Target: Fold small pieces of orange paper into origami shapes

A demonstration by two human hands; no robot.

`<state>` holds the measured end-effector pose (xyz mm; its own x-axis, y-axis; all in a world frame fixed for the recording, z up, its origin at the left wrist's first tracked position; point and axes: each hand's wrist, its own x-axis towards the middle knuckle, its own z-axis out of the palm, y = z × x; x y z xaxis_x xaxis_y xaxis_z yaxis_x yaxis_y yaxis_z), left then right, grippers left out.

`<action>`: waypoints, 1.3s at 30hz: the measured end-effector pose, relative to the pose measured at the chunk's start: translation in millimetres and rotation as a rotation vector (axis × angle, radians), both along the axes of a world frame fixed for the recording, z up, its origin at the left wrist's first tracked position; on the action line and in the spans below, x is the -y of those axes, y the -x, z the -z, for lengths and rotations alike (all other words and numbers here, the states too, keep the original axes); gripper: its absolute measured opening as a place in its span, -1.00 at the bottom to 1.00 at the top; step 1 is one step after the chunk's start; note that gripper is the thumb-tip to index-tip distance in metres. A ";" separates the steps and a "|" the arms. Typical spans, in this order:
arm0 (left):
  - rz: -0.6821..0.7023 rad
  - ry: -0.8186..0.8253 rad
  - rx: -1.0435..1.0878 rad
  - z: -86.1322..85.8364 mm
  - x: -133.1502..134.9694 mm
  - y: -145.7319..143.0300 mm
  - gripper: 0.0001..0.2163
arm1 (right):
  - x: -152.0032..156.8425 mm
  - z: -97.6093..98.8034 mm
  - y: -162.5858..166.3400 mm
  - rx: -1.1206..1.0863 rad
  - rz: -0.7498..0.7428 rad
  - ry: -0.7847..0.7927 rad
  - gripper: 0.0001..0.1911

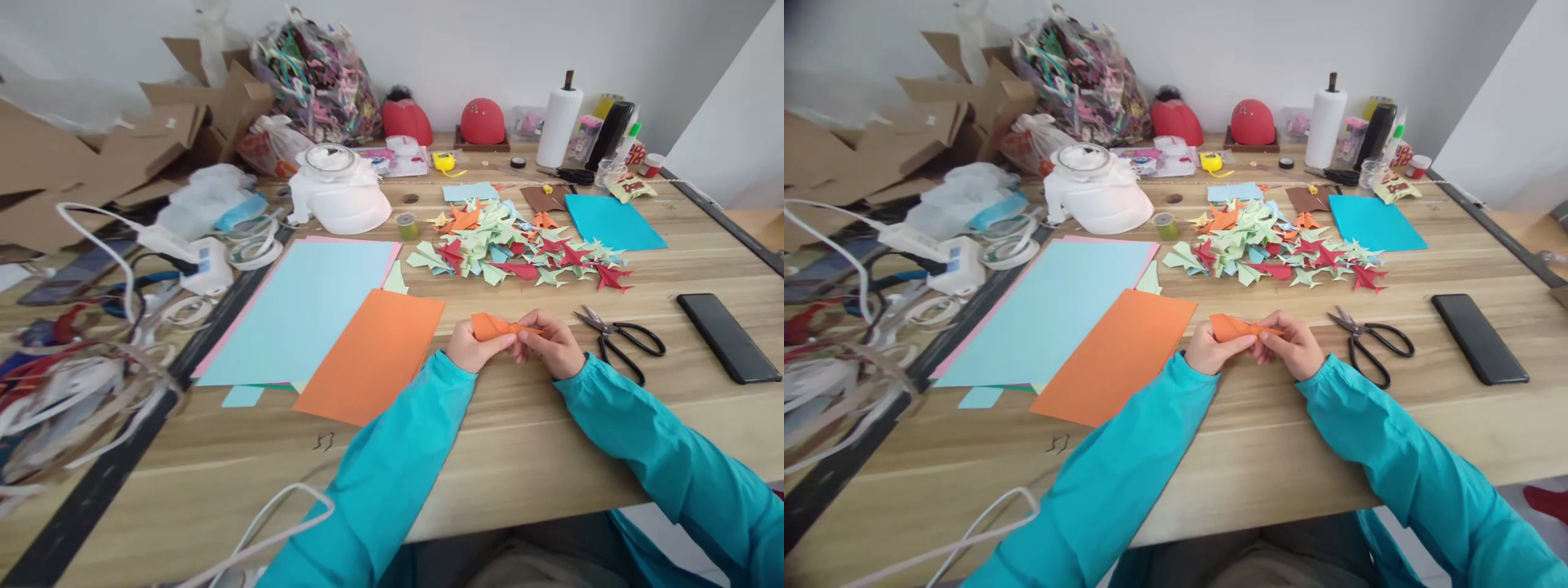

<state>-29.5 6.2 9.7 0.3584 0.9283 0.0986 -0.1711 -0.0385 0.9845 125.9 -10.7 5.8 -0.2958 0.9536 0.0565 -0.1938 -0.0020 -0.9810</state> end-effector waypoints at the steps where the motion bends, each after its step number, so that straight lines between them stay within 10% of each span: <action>1: 0.008 -0.023 -0.010 -2.2 1.1 -0.7 -0.79 | 0.5 -0.4 0.3 0.004 0.000 -0.005 -0.78; 22: -0.078 0.174 0.141 -3.4 3.2 0.2 -0.57 | 4.1 -1.4 1.8 -0.062 0.047 0.061 -0.74; 39: -0.132 0.033 -0.003 -9.8 8.5 -1.8 -0.78 | 5.2 0.9 2.2 -0.049 0.013 0.006 -0.77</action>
